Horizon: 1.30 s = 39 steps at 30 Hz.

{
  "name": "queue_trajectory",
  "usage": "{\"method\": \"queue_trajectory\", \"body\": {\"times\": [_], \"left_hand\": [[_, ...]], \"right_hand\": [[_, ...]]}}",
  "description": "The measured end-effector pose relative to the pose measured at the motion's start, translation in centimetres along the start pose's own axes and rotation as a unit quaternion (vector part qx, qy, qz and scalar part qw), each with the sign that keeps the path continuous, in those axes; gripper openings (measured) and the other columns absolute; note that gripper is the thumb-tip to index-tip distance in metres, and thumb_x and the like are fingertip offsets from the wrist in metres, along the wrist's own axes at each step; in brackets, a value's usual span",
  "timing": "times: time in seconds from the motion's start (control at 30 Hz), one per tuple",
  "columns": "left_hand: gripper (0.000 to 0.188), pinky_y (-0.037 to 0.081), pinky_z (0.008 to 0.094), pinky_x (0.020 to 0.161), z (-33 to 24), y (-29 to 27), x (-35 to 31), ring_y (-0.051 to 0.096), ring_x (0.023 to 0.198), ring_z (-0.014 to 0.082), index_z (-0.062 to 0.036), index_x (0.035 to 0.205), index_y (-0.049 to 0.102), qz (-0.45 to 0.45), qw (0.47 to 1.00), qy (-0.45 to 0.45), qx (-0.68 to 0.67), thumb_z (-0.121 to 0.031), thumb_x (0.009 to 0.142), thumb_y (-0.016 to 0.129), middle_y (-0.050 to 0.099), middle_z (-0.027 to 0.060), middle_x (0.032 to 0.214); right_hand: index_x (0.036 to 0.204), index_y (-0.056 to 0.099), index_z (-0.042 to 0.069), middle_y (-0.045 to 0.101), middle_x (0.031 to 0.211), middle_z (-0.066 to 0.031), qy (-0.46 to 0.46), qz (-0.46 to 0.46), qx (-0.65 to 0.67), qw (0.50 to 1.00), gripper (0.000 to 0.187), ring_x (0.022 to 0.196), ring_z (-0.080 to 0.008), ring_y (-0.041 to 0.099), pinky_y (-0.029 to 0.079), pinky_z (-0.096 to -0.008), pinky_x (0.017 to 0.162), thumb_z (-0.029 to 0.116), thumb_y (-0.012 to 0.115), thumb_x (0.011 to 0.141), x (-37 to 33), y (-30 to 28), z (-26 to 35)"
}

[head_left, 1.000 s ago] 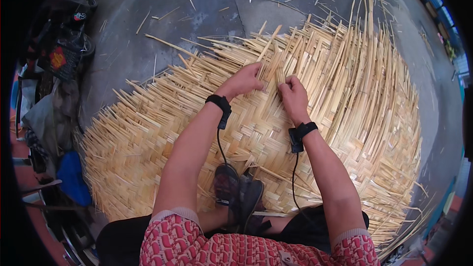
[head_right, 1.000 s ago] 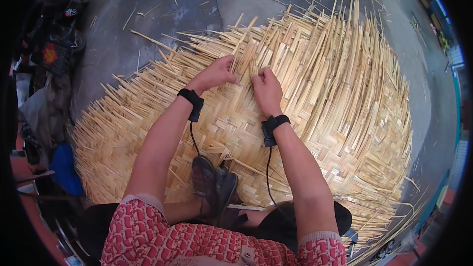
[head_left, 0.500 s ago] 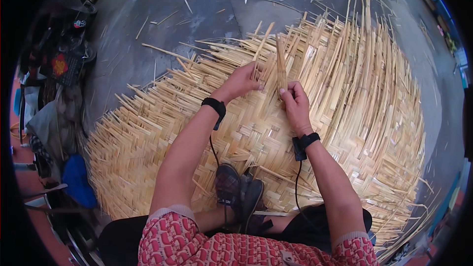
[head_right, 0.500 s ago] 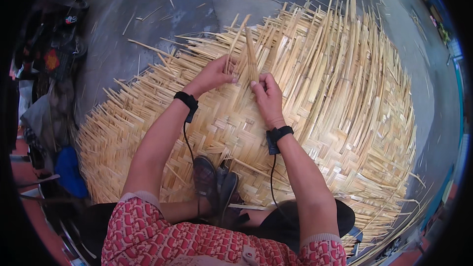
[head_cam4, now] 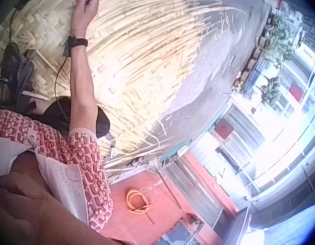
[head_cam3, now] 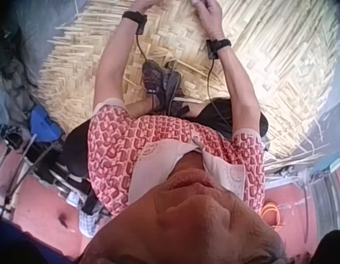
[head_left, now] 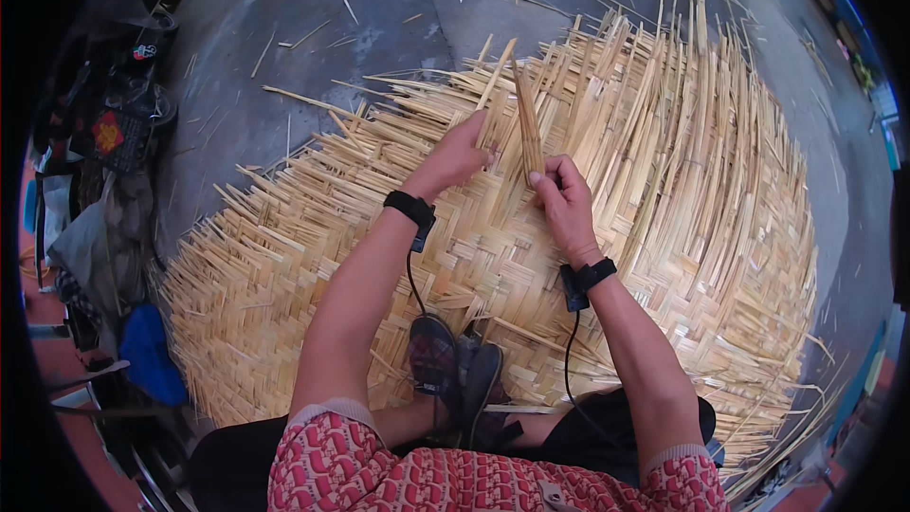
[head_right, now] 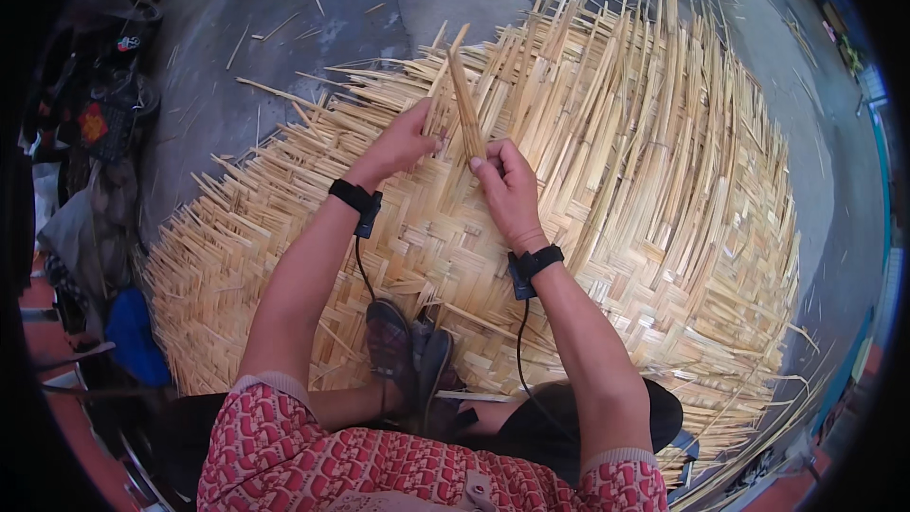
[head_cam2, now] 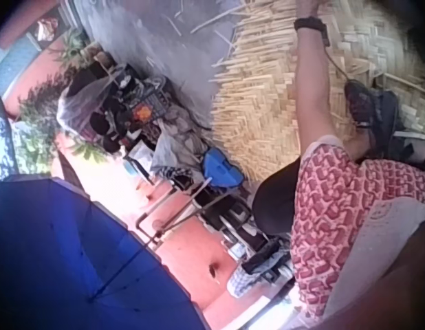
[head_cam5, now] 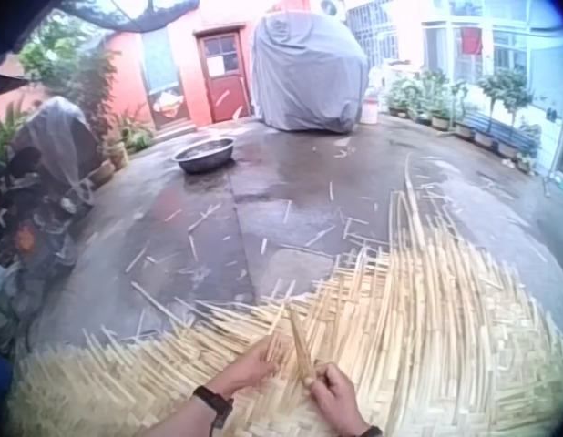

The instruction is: Weaving thin strips of bamboo into a large circular mat while sitting on the ground.

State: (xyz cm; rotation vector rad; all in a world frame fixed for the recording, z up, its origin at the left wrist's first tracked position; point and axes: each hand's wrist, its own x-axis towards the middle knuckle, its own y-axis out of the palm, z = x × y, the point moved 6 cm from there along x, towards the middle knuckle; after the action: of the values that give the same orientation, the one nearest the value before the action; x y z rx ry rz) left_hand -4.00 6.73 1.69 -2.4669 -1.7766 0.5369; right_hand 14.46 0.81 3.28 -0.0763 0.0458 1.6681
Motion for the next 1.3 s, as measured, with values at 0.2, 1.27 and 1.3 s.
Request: {"method": "queue_trajectory", "body": {"times": [0.2, 1.27, 1.3], "left_hand": [[0.037, 0.051, 0.0269, 0.086, 0.9, 0.0, -0.9, 0.061, 0.092, 0.0098, -0.0027, 0.117, 0.064, 0.044, 0.968, -0.043, -0.242, 0.003, 0.081, 0.069, 0.067, 0.0009, 0.105], [0.022, 0.050, 0.0288, 0.080, 3.0, -17.9, -14.2, 0.061, 0.090, 0.0175, -0.0027, 0.105, 0.062, -0.718, 0.640, 0.103, -0.254, 0.007, 0.087, 0.052, 0.064, 0.0070, 0.102], [0.025, 0.050, 0.0287, 0.081, 1.6, -18.4, -13.5, 0.062, 0.093, 0.0182, -0.0021, 0.107, 0.062, -0.703, 0.666, 0.108, -0.223, 0.008, 0.086, 0.053, 0.065, 0.0081, 0.104]], "right_hand": [[0.093, 0.057, 0.005, 0.054, 0.069, 0.0011, 0.025, -0.068, -0.040, 0.997, 0.012, 0.060, -0.0102, 0.046, 0.042, -0.0259, 0.059, 0.014, 0.066, 0.092, 1.6, 0.5, -1.1], [0.085, 0.068, 0.013, 0.062, 0.086, -0.0046, -0.401, 0.506, -0.431, 0.630, 0.010, 0.093, -0.0239, 0.061, 0.054, -0.0364, 0.074, 0.014, 0.060, 0.080, -18.8, 11.3, 1.4], [0.085, 0.068, 0.013, 0.062, 0.086, -0.0046, -0.425, 0.502, -0.411, 0.631, 0.010, 0.093, -0.0239, 0.061, 0.054, -0.0364, 0.074, 0.014, 0.060, 0.080, -19.6, 12.0, 1.2]]}}
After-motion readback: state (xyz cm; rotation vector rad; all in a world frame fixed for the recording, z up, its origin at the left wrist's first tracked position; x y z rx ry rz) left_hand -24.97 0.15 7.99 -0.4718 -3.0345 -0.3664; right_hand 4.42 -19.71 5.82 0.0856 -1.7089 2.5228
